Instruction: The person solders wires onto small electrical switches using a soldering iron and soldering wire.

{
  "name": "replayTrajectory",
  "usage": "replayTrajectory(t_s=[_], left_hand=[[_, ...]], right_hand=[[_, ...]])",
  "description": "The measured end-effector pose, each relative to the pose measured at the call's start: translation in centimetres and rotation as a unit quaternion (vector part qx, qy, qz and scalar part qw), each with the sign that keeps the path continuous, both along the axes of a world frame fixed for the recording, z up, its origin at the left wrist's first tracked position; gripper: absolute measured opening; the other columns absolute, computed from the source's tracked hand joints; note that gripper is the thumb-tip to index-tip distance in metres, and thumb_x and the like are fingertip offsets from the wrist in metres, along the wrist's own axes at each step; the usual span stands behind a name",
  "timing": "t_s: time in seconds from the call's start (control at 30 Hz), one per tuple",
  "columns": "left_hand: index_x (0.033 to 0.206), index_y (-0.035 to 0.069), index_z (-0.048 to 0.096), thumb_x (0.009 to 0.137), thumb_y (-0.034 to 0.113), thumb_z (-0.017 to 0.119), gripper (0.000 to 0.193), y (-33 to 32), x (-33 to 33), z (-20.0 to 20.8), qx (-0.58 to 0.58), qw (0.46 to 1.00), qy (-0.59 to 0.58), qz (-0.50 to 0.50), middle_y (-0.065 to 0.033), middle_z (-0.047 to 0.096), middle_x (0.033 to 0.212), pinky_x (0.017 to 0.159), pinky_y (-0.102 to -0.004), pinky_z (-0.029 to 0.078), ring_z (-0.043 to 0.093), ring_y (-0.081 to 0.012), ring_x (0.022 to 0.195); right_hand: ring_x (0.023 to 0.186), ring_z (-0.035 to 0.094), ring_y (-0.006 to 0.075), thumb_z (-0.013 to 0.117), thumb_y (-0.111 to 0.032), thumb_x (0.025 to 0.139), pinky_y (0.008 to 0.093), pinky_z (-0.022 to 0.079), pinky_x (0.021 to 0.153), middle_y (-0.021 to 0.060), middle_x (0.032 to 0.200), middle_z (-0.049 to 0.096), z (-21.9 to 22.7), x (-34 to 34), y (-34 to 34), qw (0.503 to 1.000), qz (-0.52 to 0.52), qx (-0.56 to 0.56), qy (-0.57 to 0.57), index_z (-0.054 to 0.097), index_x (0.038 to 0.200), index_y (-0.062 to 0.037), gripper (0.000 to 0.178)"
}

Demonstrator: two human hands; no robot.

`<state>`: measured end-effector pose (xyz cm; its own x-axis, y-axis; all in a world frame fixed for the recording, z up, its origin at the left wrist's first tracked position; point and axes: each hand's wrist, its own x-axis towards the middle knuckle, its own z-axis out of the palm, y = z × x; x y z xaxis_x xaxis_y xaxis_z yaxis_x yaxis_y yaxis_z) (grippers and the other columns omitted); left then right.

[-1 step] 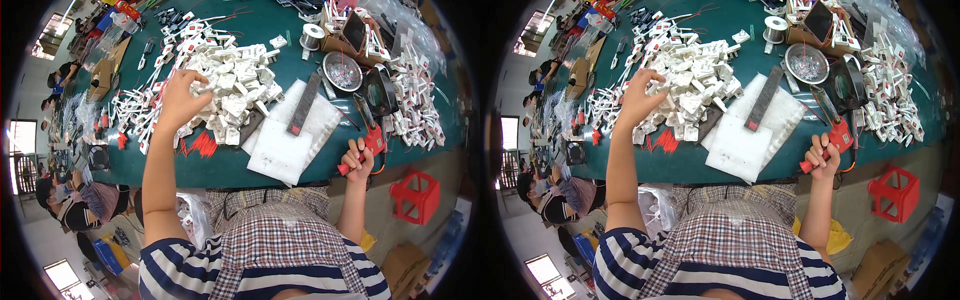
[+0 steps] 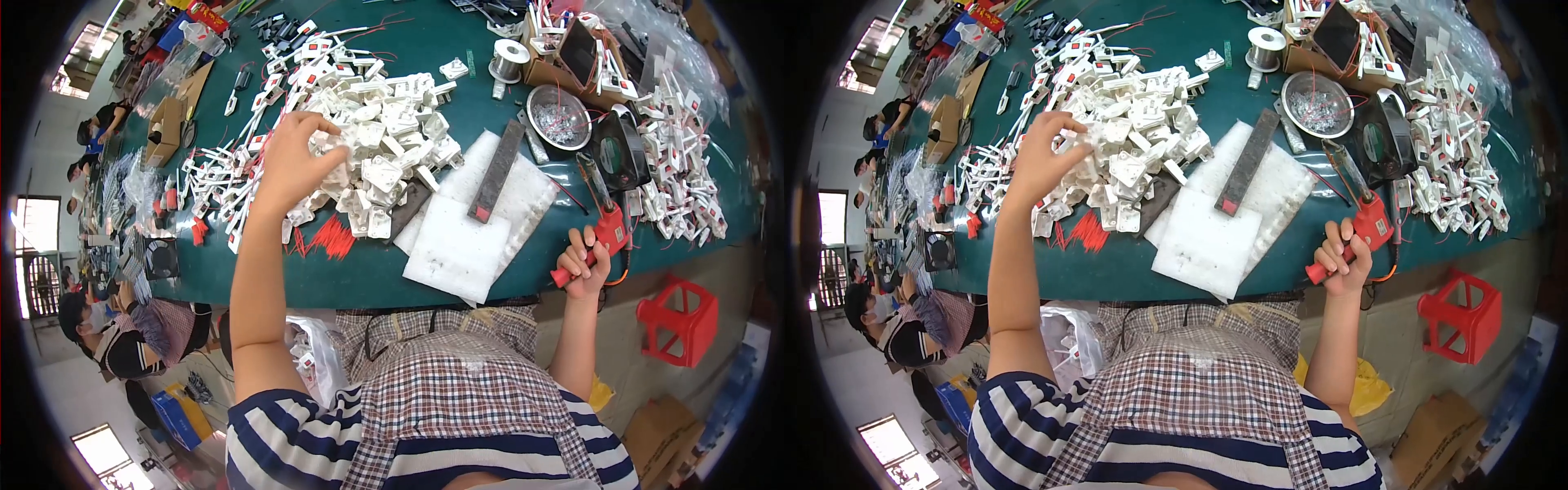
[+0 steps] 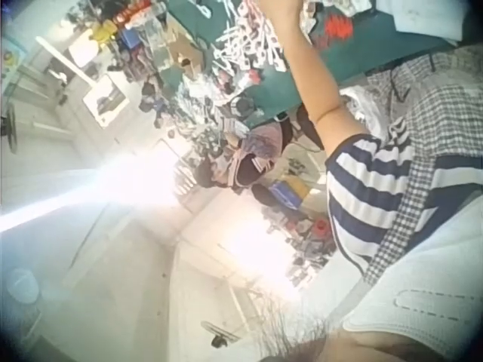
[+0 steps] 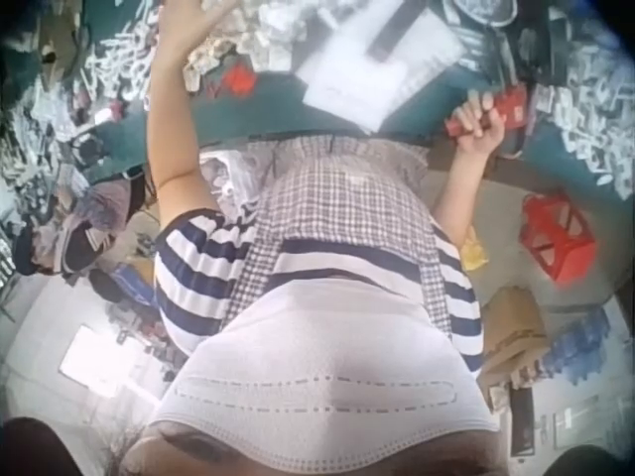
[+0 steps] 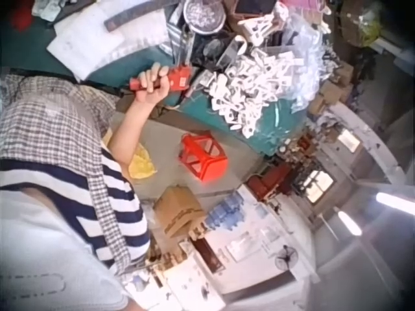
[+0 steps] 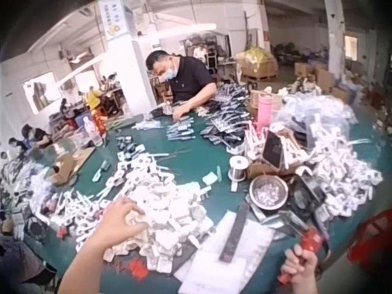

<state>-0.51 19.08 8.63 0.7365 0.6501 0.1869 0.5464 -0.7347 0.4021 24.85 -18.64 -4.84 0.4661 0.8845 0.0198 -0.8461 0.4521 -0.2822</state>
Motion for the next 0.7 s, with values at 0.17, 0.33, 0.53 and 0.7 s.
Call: replayTrajectory(t_s=[0.17,0.33,0.53,0.7], left_hand=[[0.092,0.012,0.067,0.074,0.040,0.073,0.034,1.3,7.0,1.0,0.096,0.993,-0.033,-0.056,-0.0124,0.060,0.110,0.089,-0.0414,0.045,0.057,-0.0301,0.104],[0.127,0.026,0.053,0.074,0.045,0.072,0.060,3.3,18.5,-3.0,0.054,0.979,0.140,-0.137,-0.0132,0.052,0.123,0.092,-0.0478,0.045,0.055,-0.0347,0.111],[0.133,0.027,0.042,0.064,0.037,0.084,0.082,5.2,23.1,-7.3,-0.032,0.946,0.270,-0.177,-0.0152,0.048,0.129,0.093,-0.0454,0.047,0.052,-0.0384,0.117],[0.117,0.020,0.049,0.060,0.026,0.084,0.067,5.3,23.4,-6.8,-0.009,0.937,0.309,-0.164,-0.0118,0.052,0.118,0.089,-0.0439,0.048,0.055,-0.0367,0.108]], right_hand=[[0.042,0.038,0.0043,0.054,-0.015,0.092,0.0227,0.040,0.050,0.0037,0.075,0.042,0.1,0.0,0.1,1.000,-0.002,-0.004,0.003,0.045,0.090,-0.0049,0.014],[0.041,0.037,0.0037,0.055,-0.016,0.091,0.0221,0.039,0.047,0.0035,0.073,0.043,0.1,-0.1,-0.1,1.000,-0.006,-0.019,0.010,0.048,0.089,-0.0047,0.014],[0.041,0.037,0.0038,0.056,-0.017,0.091,0.0222,0.038,0.048,0.0041,0.075,0.044,-0.1,-0.3,0.0,1.000,0.009,-0.012,0.012,0.049,0.090,-0.0043,0.015],[0.041,0.037,0.0034,0.056,-0.017,0.091,0.0221,0.038,0.048,0.0036,0.075,0.044,0.1,0.1,0.0,1.000,0.013,-0.008,0.005,0.049,0.090,-0.0050,0.013]])
